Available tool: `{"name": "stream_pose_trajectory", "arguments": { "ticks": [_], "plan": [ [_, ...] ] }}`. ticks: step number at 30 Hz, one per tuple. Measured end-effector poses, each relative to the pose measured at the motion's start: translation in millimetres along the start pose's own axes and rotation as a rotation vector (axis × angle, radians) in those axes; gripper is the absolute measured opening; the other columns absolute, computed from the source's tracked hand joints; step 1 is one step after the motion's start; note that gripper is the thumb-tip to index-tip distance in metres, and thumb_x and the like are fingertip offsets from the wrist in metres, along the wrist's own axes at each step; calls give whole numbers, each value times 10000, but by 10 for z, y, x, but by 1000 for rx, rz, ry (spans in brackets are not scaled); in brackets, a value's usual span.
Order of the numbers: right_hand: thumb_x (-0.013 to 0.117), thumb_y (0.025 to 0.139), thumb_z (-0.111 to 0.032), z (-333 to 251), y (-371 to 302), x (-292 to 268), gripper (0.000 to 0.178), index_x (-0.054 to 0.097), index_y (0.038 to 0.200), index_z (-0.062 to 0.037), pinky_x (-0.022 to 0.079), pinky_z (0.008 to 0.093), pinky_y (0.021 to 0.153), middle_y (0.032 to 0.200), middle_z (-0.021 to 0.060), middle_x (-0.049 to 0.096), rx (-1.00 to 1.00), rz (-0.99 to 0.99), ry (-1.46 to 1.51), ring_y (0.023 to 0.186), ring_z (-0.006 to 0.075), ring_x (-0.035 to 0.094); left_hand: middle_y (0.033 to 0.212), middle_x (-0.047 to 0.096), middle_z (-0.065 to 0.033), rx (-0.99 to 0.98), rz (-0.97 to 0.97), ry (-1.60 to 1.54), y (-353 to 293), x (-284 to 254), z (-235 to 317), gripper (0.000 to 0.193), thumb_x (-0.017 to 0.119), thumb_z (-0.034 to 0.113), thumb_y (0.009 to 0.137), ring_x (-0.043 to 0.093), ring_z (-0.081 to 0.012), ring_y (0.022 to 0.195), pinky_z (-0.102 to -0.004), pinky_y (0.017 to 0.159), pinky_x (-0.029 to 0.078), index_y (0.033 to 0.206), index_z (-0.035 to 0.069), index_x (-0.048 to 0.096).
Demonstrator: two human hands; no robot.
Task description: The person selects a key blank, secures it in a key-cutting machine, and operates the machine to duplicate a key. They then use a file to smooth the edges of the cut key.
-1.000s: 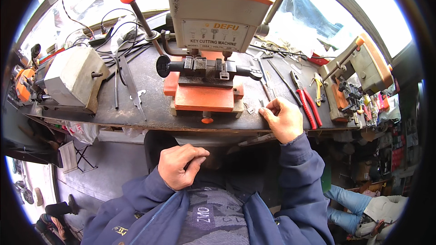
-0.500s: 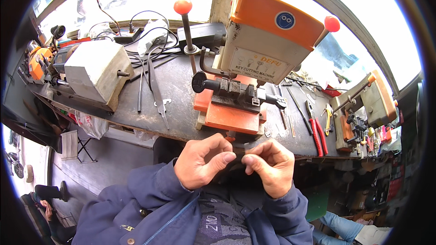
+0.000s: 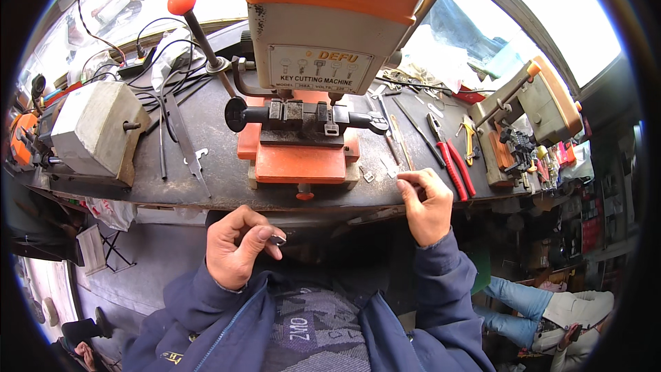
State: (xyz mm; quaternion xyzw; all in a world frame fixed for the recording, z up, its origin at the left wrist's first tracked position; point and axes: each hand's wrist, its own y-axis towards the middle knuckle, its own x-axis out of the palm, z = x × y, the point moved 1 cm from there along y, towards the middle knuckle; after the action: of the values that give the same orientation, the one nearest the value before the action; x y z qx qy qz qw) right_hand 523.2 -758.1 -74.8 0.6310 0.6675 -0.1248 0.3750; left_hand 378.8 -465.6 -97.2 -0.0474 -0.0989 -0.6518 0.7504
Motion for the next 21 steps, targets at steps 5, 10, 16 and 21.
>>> {"name": "stream_pose_trajectory", "arguments": {
  "ticks": [5, 10, 16, 21],
  "plan": [
    [764, 902, -45, 386, 227, -171, 123, 784, 1014, 1, 526, 306, 679, 874, 97, 699, 16, 31, -61, 701, 175, 665, 969, 761, -197, 5, -31, -130, -81, -46, -181, 225, 586, 194, 1111, 763, -253, 792, -360, 768, 630, 1001, 0, 557],
    [758, 894, -89, 473, 655, -122, 169, 799, 1054, -56, 563, 345, 745, 925, 122, 728, -95, -23, -119, 788, 246, 719, 993, 760, -207, -11, -19, -175, -111, 17, -168, 255, 543, 231, 1130, 763, -269, 803, -366, 775, 629, 1008, 8, 542],
    [770, 900, -116, 544, 1116, 24, 299, 794, 1196, -145, 556, 375, 798, 906, 96, 693, -64, -310, -223, 834, 255, 694, 986, 755, -208, -76, -10, -146, -169, 50, -178, 254, 523, 222, 1136, 755, -261, 790, -370, 779, 629, 1017, -2, 545],
    [799, 883, -118, 643, 1138, -106, 342, 786, 1222, -163, 538, 358, 798, 871, 69, 659, -2, -353, -261, 829, 222, 654, 970, 748, -207, -102, 17, -125, -229, -49, -244, 224, 530, 187, 1127, 751, -256, 783, -367, 778, 623, 1006, -2, 541]
  ]
}}
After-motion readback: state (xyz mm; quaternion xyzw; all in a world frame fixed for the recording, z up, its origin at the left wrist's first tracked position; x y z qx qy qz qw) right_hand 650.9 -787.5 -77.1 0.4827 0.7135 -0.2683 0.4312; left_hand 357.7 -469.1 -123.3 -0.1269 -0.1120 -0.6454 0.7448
